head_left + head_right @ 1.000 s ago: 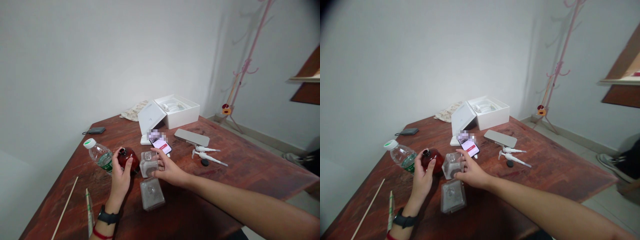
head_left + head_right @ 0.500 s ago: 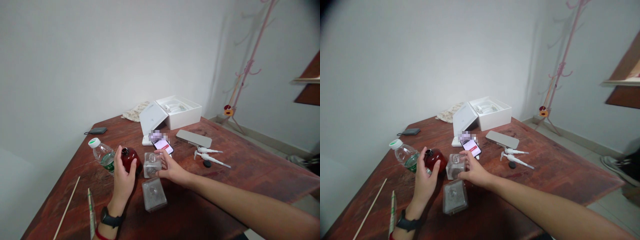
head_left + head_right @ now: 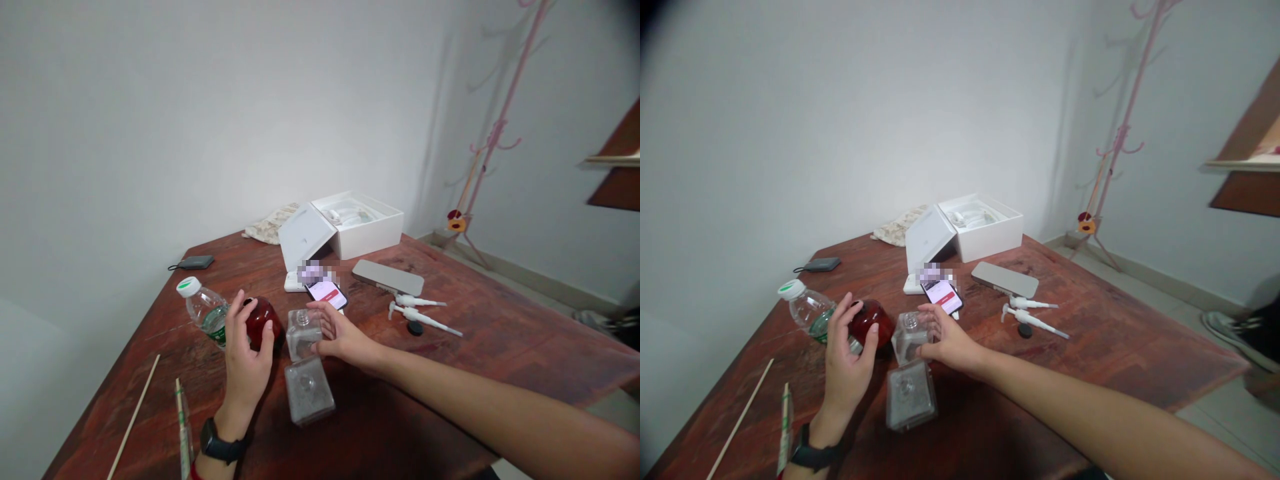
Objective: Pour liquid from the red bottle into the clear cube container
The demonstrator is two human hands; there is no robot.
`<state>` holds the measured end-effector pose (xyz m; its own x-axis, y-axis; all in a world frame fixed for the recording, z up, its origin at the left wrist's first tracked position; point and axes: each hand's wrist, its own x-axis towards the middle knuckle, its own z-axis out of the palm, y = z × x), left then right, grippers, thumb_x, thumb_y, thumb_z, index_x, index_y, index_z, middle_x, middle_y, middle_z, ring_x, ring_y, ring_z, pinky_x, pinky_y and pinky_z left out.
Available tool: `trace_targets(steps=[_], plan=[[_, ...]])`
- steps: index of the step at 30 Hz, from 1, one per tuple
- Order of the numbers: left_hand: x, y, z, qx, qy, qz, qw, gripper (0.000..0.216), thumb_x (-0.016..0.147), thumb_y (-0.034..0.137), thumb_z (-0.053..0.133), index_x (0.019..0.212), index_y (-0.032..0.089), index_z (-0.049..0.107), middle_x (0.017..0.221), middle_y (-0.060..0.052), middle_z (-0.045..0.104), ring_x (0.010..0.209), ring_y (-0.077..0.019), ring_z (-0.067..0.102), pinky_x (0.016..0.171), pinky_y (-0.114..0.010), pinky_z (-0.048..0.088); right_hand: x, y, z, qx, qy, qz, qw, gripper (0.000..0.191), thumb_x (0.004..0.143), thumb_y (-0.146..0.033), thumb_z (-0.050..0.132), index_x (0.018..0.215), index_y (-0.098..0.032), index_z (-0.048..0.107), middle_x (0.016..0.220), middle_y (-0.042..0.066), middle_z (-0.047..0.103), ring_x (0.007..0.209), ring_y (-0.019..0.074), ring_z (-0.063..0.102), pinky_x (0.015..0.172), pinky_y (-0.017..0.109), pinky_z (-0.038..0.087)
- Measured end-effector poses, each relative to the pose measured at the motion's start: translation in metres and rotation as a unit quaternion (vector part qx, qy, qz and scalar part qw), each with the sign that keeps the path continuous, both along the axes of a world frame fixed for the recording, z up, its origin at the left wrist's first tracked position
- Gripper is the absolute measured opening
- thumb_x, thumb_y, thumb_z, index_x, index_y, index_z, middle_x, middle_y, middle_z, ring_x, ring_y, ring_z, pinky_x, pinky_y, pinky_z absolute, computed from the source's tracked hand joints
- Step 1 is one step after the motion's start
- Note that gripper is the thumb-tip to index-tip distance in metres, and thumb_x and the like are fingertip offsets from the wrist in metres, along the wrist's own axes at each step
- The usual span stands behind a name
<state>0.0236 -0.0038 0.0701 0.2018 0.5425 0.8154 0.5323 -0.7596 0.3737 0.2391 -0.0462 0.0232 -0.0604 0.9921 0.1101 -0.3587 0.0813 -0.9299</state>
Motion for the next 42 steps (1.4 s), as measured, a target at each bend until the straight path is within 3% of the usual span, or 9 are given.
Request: trace_targets(steps=[6,10,12,14,16,18,35,42], plan=[[0.000,-0.006,0.006,0.014,0.001,0.007,1.000,0.023,0.109,0.024,0.055,0.129,0.025,0.066,0.160,-0.012,0.054,0.152,-0.0328,0.049,0.128,-0.056,0.039,0.000,0.000,-0.001,-0.010,0.009,0.010,1.000,0.075,0.059,-0.009,0.090,0.124,-0.029,0.059,0.117,0.002,0.064,0.113,0.0238,0.067,0.100,0.042,0.054],[-0.002,-0.010,0.009,0.069,-0.003,-0.002,0.998,0.024,0.109,0.016,0.050,0.114,0.025,0.072,0.151,-0.011,0.062,0.153,-0.0336,0.048,0.126,-0.060,0.038,0.000,0.002,-0.006,-0.011,0.012,0.010,1.000,0.070,0.060,-0.011,0.089,0.121,-0.029,0.061,0.114,0.001,0.063,0.111,0.0231,0.065,0.100,0.041,0.053],[-0.003,-0.014,0.011,0.097,-0.012,-0.047,0.994,0.024,0.106,0.012,0.052,0.107,0.025,0.073,0.132,-0.009,0.072,0.138,-0.0316,0.062,0.118,-0.056,0.048,0.000,0.004,-0.007,-0.012,0.013,0.014,1.000,0.071,0.059,-0.011,0.089,0.121,-0.028,0.060,0.115,0.002,0.063,0.111,0.0230,0.065,0.100,0.041,0.053],[-0.004,-0.018,0.013,0.094,-0.020,-0.109,0.989,0.026,0.104,0.006,0.053,0.105,0.023,0.073,0.109,-0.006,0.077,0.111,-0.0251,0.074,0.101,-0.043,0.060,0.000,0.005,-0.008,-0.013,0.013,0.020,1.000,0.072,0.058,-0.011,0.089,0.122,-0.028,0.060,0.115,0.002,0.064,0.111,0.0234,0.064,0.101,0.041,0.052],[-0.004,-0.023,0.014,0.073,-0.015,-0.152,0.986,0.027,0.103,0.003,0.052,0.104,0.021,0.073,0.095,-0.004,0.077,0.090,-0.0185,0.075,0.083,-0.031,0.062,0.000,0.005,-0.009,-0.014,0.012,0.025,1.000,0.072,0.059,-0.011,0.090,0.121,-0.028,0.059,0.116,0.002,0.064,0.113,0.0241,0.064,0.102,0.042,0.051],[-0.004,-0.026,0.014,0.057,-0.001,-0.164,0.985,0.027,0.102,0.003,0.053,0.101,0.020,0.073,0.090,-0.003,0.076,0.081,-0.0158,0.075,0.075,-0.025,0.061,0.001,0.004,-0.008,-0.014,0.012,0.030,0.999,0.072,0.060,-0.012,0.091,0.122,-0.029,0.058,0.116,0.002,0.064,0.114,0.0248,0.064,0.103,0.042,0.051],[0.003,-0.026,0.016,0.008,0.019,-0.189,0.982,0.027,0.101,0.003,0.051,0.096,0.018,0.073,0.085,-0.004,0.075,0.074,-0.0162,0.073,0.068,-0.024,0.058,0.002,-0.001,0.001,-0.009,0.000,0.038,0.999,0.077,0.060,-0.010,0.079,0.130,-0.030,0.055,0.131,0.007,0.064,0.127,0.0275,0.063,0.106,0.043,0.048],[0.006,-0.025,0.010,-0.007,0.031,-0.206,0.978,0.027,0.101,0.004,0.051,0.095,0.019,0.072,0.086,-0.004,0.075,0.076,-0.0168,0.074,0.066,-0.024,0.057,0.000,-0.002,0.000,0.005,-0.019,0.026,0.999,0.075,0.060,-0.007,0.072,0.130,-0.029,0.057,0.128,0.006,0.067,0.115,0.0257,0.068,0.099,0.040,0.054]])
